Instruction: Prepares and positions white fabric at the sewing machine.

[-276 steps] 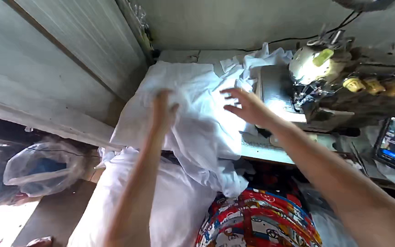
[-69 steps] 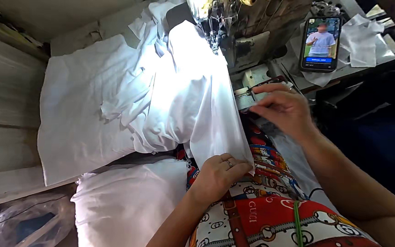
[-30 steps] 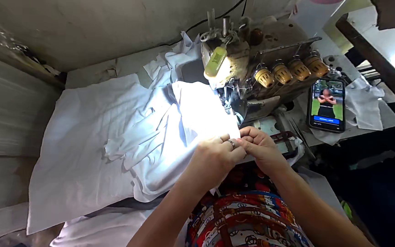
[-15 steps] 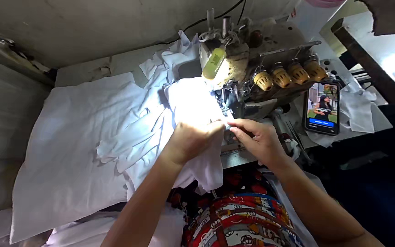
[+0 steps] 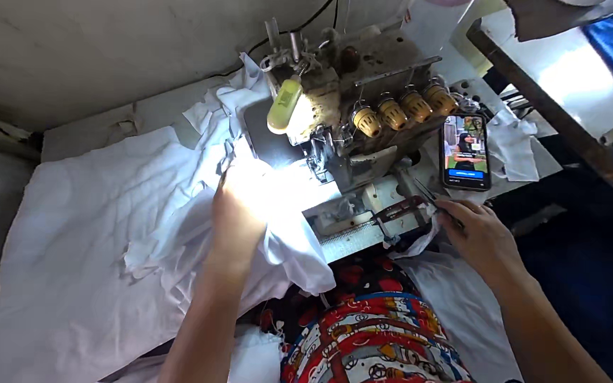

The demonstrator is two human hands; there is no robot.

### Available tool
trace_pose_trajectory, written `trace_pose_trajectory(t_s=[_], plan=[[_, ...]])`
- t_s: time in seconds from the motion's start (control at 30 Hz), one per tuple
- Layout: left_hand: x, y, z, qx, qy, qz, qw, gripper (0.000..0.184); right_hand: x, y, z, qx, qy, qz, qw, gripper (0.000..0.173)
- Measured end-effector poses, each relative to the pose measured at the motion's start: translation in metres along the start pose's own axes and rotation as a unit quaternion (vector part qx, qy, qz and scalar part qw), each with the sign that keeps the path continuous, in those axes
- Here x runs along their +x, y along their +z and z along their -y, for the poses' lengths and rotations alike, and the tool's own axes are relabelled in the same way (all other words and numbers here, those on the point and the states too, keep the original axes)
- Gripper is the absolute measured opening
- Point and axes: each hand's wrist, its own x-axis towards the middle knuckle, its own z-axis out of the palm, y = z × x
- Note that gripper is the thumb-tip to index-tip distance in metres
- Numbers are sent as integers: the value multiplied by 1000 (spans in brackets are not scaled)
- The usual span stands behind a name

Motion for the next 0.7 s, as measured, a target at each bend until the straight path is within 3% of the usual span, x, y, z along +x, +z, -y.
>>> trace_pose_trajectory(t_s=[0.03, 0.07, 0.13, 0.17, 0.27, 0.33, 0.53, 0.7], plan=[[-18, 14, 10, 63, 10, -118, 991, 12, 0, 3, -1, 5, 1, 1, 1000, 30], [-25, -8, -9, 81, -90, 3, 993, 18, 0, 5, -3, 10, -5, -3, 1000, 31], [-31, -32, -39, 71, -164, 161, 971, 32, 0, 6, -7, 14, -12, -10, 1000, 33], [-36, -31, -51, 68, -159, 189, 967, 35, 1, 4, -10, 13, -16, -14, 1000, 34], [-54, 2, -69, 31, -24, 153, 987, 22, 4, -2, -19, -10, -37, -45, 998, 33], [-47, 23, -83, 9, 31, 129, 991, 23, 4, -7, -24, -28, -43, -72, 996, 32], [-1, 44, -97, 3, 75, 114, 991, 42, 3, -12, -26, -40, -15, -92, 995, 34], [-19, 39, -95, -57, 88, 153, 983, 31, 13, 3, -17, -24, -29, -103, 994, 36]])
